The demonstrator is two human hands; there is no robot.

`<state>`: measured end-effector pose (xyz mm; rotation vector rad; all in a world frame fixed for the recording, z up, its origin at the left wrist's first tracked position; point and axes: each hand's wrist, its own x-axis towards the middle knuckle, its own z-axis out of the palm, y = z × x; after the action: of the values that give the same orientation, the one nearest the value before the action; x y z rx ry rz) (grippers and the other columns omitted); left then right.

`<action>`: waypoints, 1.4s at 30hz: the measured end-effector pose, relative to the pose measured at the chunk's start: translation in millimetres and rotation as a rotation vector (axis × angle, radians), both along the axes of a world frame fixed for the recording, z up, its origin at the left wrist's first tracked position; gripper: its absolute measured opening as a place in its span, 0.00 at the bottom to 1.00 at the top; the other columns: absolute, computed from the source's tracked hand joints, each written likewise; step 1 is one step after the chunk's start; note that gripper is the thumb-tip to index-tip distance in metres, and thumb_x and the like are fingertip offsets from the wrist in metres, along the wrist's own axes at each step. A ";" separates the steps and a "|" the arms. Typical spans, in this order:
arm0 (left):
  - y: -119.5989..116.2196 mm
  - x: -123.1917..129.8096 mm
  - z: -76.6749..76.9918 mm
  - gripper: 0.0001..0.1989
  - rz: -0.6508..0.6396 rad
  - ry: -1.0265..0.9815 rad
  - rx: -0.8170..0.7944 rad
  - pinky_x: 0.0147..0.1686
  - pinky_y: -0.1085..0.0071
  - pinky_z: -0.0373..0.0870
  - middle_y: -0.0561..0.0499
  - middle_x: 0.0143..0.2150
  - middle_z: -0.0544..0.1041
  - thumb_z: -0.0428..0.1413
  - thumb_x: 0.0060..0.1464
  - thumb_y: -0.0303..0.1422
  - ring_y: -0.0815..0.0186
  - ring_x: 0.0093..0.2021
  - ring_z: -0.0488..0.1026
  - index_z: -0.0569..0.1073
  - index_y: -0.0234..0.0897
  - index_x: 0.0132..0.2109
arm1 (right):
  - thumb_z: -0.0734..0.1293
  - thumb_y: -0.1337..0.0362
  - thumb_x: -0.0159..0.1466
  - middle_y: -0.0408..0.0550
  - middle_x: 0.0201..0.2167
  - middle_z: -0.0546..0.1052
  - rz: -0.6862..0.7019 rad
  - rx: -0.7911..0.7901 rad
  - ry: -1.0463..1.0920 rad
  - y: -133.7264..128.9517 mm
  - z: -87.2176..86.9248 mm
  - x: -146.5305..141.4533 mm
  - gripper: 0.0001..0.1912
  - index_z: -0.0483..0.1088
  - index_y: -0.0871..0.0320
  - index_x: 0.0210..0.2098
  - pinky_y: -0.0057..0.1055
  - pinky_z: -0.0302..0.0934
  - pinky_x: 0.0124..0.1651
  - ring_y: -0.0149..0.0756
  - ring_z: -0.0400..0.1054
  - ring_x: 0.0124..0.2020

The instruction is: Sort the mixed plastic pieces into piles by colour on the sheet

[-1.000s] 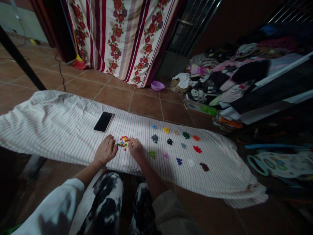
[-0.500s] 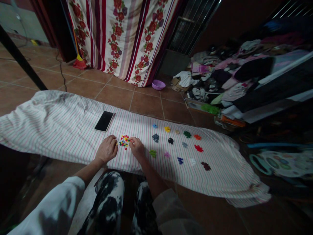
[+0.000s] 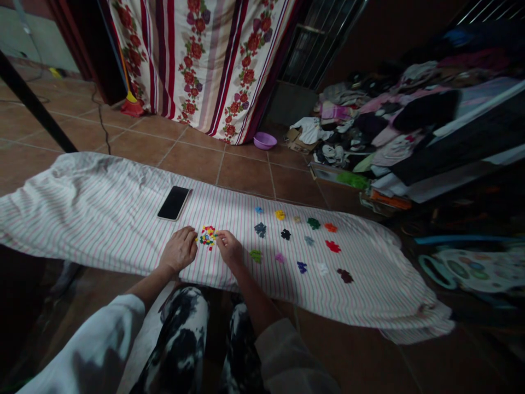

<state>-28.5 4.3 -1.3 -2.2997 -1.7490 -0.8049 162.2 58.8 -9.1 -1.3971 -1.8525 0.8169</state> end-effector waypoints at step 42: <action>0.8 -3.0 -3.8 0.11 -0.040 0.064 0.096 0.50 0.58 0.70 0.40 0.46 0.75 0.46 0.58 0.30 0.56 0.49 0.72 0.69 0.34 0.45 | 0.64 0.60 0.51 0.44 0.29 0.76 -0.249 -0.152 0.593 12.2 21.9 83.9 0.11 0.67 0.55 0.34 0.30 0.67 0.34 0.34 0.73 0.30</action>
<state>-31.5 5.1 -5.0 -2.2785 -1.6074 -0.7946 246.1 71.0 12.8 -1.2630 -1.1628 1.1121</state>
